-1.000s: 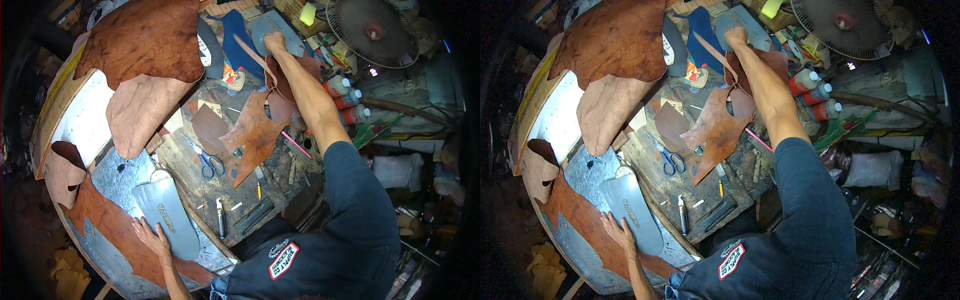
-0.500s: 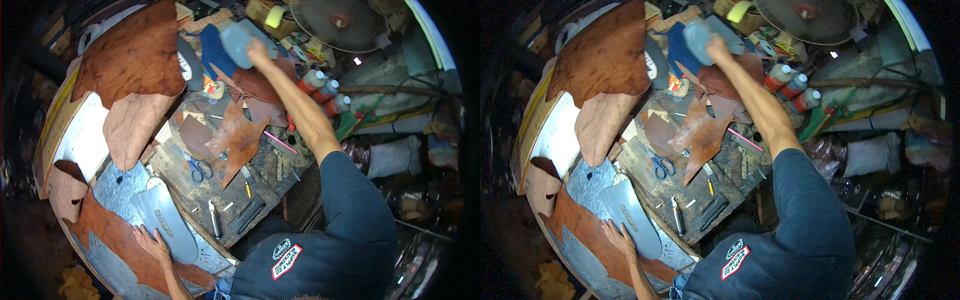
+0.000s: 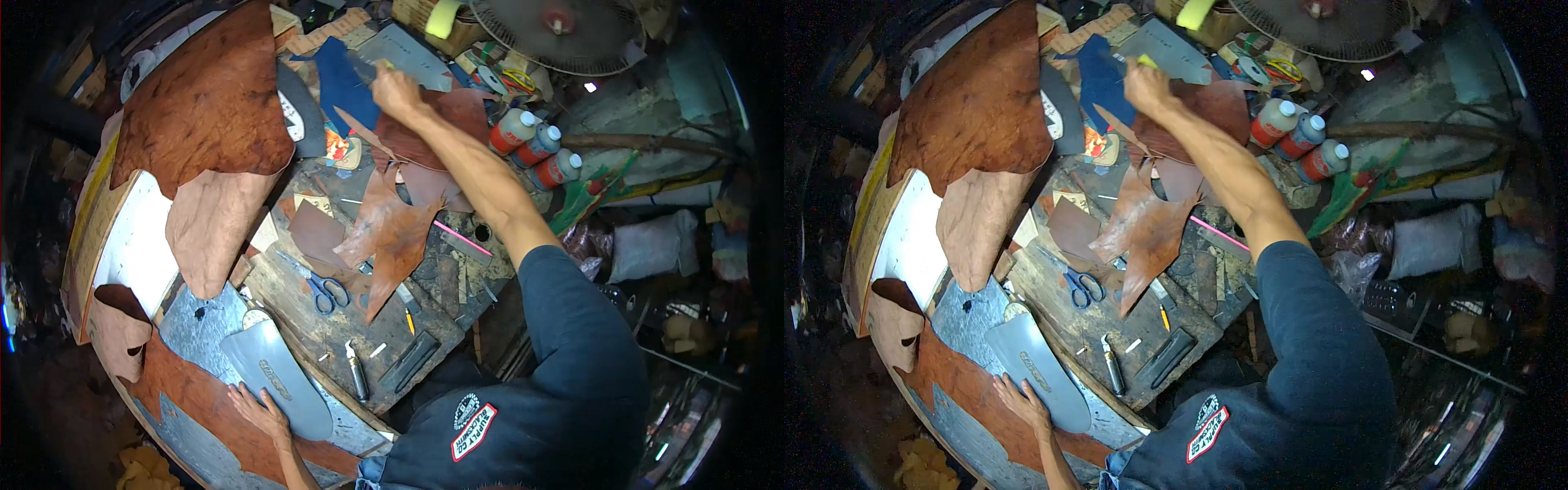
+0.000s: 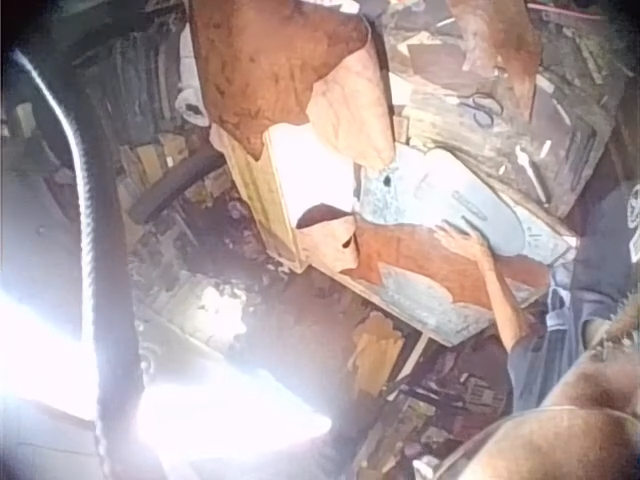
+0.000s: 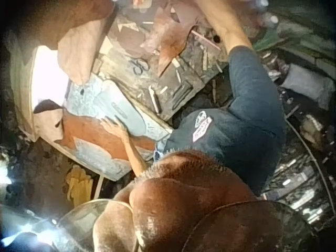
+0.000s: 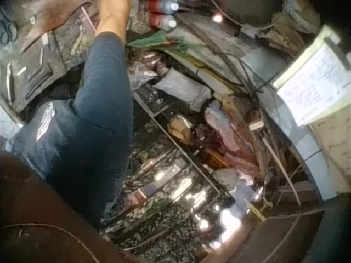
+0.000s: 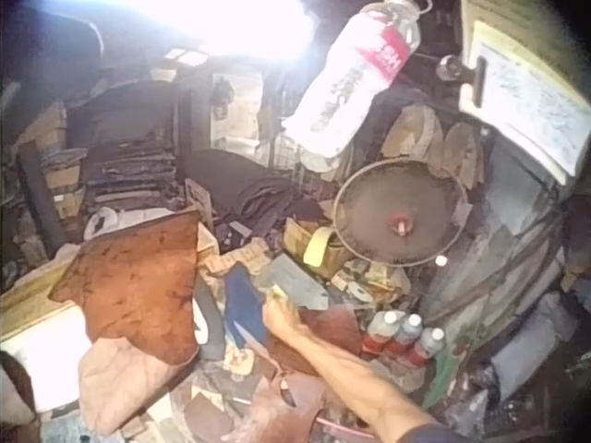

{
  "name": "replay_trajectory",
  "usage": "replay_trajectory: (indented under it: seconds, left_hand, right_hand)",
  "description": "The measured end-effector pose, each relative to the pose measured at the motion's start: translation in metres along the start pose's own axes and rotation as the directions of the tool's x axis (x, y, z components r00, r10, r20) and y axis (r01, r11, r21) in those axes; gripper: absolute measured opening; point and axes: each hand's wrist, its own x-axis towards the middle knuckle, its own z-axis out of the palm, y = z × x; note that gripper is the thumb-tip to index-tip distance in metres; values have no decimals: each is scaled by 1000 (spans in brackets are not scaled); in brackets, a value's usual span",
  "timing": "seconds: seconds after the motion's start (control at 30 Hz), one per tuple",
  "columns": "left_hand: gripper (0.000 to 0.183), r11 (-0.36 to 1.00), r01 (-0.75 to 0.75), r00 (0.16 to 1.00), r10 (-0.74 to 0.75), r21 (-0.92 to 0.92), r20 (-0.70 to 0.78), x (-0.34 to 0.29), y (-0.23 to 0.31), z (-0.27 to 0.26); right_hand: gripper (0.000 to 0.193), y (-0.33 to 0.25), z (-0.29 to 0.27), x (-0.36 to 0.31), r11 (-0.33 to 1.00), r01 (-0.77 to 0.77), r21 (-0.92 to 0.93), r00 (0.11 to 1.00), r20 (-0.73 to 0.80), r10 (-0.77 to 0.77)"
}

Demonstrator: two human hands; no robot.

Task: Use a template and a cutting tool to cut shoe component patterns from a large piece of leather.

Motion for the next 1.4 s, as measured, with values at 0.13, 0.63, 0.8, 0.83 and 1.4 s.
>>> replay_trajectory:
  seconds: [0.13,0.63,0.8,0.83,1.4]
  left_hand:
    - [58,1000,14,1000,-15,24,25,4,6,0]
    - [59,1000,12,999,-12,1,31,1,6,-3]
    - [60,1000,25,999,-24,-14,31,3,6,-1]
    - [61,1000,19,999,-18,-18,30,2,4,-2]
    - [87,881,-473,841,446,-15,-307,184,165,-72]
  right_hand:
    - [48,29,6,28,939,-170,298,969,-122,214]
    - [46,-26,84,-11,981,186,-49,971,-142,-192]
    - [45,-47,87,-18,911,56,-408,982,185,23]
    - [45,-54,86,-24,916,65,-396,981,193,14]
    - [42,-182,99,-45,794,-55,605,990,-70,122]
